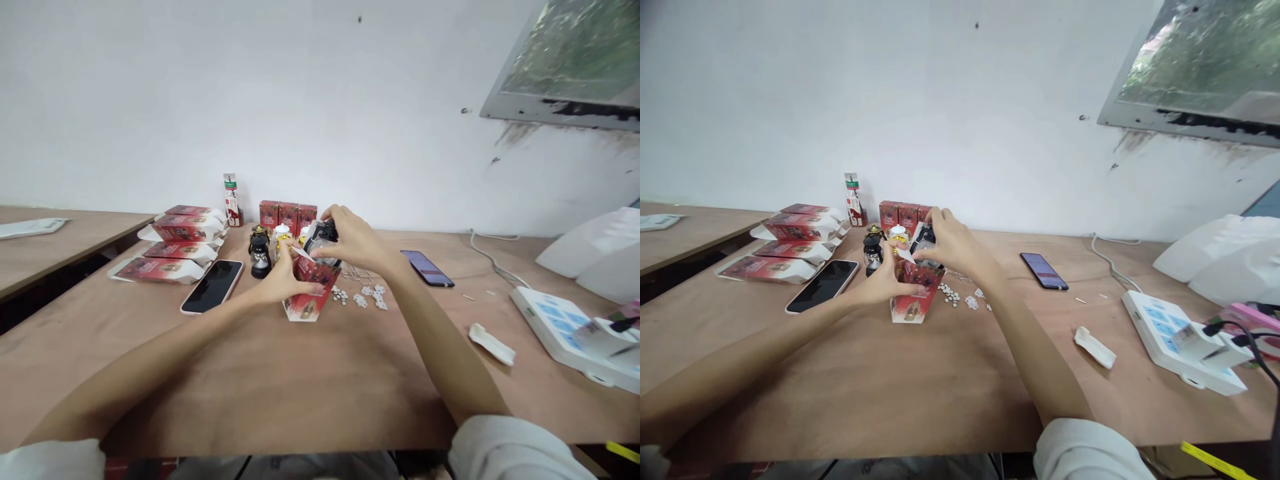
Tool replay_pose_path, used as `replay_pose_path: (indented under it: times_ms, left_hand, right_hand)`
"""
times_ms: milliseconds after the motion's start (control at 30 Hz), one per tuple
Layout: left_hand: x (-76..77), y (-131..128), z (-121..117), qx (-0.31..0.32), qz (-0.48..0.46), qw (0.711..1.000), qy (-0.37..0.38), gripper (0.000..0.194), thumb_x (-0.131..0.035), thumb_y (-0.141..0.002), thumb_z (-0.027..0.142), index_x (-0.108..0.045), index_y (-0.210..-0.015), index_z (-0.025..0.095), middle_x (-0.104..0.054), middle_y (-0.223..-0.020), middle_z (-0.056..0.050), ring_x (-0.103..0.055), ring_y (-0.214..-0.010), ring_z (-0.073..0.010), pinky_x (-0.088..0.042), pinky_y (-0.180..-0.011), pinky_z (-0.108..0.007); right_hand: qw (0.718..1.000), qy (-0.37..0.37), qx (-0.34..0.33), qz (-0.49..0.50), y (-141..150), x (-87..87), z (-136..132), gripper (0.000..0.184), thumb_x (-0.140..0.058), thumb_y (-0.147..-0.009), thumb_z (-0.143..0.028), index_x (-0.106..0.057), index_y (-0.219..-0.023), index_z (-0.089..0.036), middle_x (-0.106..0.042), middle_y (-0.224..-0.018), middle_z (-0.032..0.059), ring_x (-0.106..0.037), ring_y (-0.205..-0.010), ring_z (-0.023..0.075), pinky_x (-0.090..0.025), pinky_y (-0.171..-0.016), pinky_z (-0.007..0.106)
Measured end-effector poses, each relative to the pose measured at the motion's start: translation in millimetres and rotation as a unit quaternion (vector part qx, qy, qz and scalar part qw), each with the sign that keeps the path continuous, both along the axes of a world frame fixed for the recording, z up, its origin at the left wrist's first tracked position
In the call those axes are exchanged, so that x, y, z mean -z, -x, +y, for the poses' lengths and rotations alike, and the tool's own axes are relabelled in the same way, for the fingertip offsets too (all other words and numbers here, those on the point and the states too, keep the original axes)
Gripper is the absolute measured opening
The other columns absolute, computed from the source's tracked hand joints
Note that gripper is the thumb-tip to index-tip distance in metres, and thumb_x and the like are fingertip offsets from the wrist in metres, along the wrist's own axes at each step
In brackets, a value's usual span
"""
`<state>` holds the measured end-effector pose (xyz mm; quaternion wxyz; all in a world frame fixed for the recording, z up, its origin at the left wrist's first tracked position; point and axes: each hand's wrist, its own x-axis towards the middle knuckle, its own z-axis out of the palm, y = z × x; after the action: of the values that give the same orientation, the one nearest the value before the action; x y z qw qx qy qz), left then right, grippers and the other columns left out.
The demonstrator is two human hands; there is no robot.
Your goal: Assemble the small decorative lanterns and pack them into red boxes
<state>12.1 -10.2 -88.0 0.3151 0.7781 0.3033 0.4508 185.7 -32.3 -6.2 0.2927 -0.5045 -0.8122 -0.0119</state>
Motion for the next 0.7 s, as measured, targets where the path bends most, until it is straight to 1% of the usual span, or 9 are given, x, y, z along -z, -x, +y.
replay_pose_path:
  times_ms: [133,267,333,400,433,500,567,633,700]
  left_hand:
    - [20.5,-12,-8,-0.039,-0.081,0.996,0.013,0.065,-0.072,-0.065,0.032,-0.021,-0.104,0.024,-0.040,-0.109,-0.005,-0.050,-0.106,-0.0231,-0.042,-0.095,-0.044]
    - [40.8,-19,-15,-0.086,-0.104,0.990,-0.041,0.066,-0.071,-0.066,0.035,-0.022,-0.109,0.024,-0.040,-0.114,-0.007,-0.050,-0.111,-0.0243,-0.042,-0.097,-0.042]
    - [47.7,-20,-18,-0.098,-0.092,0.989,-0.067,0.070,-0.070,-0.067,0.037,-0.023,-0.116,0.022,-0.038,-0.122,-0.010,-0.046,-0.119,-0.0267,-0.039,-0.101,-0.043]
    - [51.2,-19,-21,-0.089,-0.075,0.990,-0.076,0.078,-0.069,-0.069,0.038,-0.019,-0.127,0.020,-0.037,-0.130,-0.014,-0.043,-0.125,-0.0292,-0.036,-0.105,-0.045]
    - [51.7,-19,-22,-0.078,-0.068,0.992,-0.073,0.083,-0.068,-0.070,0.039,-0.016,-0.132,0.020,-0.037,-0.133,-0.015,-0.041,-0.127,-0.0302,-0.035,-0.106,-0.047]
    - [51.1,-18,-25,-0.059,-0.059,0.995,-0.063,0.092,-0.067,-0.072,0.039,-0.008,-0.140,0.019,-0.039,-0.136,-0.017,-0.040,-0.130,-0.0309,-0.033,-0.108,-0.049]
    - [49.9,-18,-28,-0.048,-0.054,0.996,-0.049,0.099,-0.067,-0.073,0.039,-0.001,-0.145,0.019,-0.043,-0.136,-0.017,-0.042,-0.130,-0.0303,-0.033,-0.108,-0.049]
    - [49.6,-18,-28,-0.047,-0.054,0.997,-0.040,0.105,-0.068,-0.074,0.039,0.005,-0.147,0.020,-0.046,-0.136,-0.017,-0.045,-0.128,-0.0293,-0.035,-0.107,-0.048]
    - [50.2,-18,-28,-0.050,-0.052,0.997,-0.038,0.108,-0.069,-0.073,0.039,0.006,-0.148,0.020,-0.048,-0.136,-0.016,-0.047,-0.127,-0.0285,-0.038,-0.106,-0.047]
  right_hand:
    - [1.000,-0.003,-0.002,-0.011,1,3.1,4,0.047,-0.073,-0.069,-0.037,-0.047,-0.103,-0.019,-0.052,-0.109,0.0094,-0.053,-0.095,0.0243,-0.044,-0.079,0.035]
    - [0.997,0.002,-0.056,-0.055,1,0.3,1,0.040,-0.075,-0.066,-0.030,-0.053,-0.097,-0.018,-0.055,-0.102,0.0071,-0.053,-0.092,0.0220,-0.043,-0.076,0.031]
    - [0.989,0.042,-0.086,-0.113,4,-2.5,-3,0.025,-0.071,-0.067,-0.022,-0.056,-0.087,-0.018,-0.058,-0.091,0.0042,-0.054,-0.082,0.0181,-0.040,-0.069,0.027]
    - [0.976,0.089,-0.096,-0.176,8,-5.4,-8,0.007,-0.064,-0.070,-0.016,-0.058,-0.075,-0.018,-0.059,-0.076,0.0009,-0.051,-0.068,0.0140,-0.035,-0.060,0.026]
    - [0.969,0.109,-0.094,-0.200,9,-6.7,-10,0.003,-0.061,-0.071,-0.016,-0.059,-0.071,-0.018,-0.058,-0.069,-0.0003,-0.049,-0.063,0.0127,-0.032,-0.058,0.026]
    - [0.961,0.139,-0.099,-0.219,10,-9.1,-13,0.005,-0.059,-0.073,-0.017,-0.061,-0.069,-0.018,-0.059,-0.064,-0.0012,-0.049,-0.058,0.0115,-0.031,-0.056,0.026]
    - [0.960,0.153,-0.138,-0.188,6,-11.5,-13,0.008,-0.056,-0.077,-0.018,-0.064,-0.075,-0.018,-0.065,-0.072,-0.0004,-0.054,-0.064,0.0121,-0.036,-0.060,0.025]
    - [0.962,0.154,-0.187,-0.124,-1,-13.8,-12,0.017,-0.048,-0.082,-0.016,-0.065,-0.086,-0.019,-0.068,-0.086,0.0007,-0.060,-0.077,0.0135,-0.042,-0.069,0.026]
    - [0.969,0.134,-0.197,-0.059,-11,-15.4,-8,0.027,-0.042,-0.081,-0.009,-0.063,-0.094,-0.020,-0.068,-0.095,0.0018,-0.061,-0.088,0.0147,-0.045,-0.078,0.027]
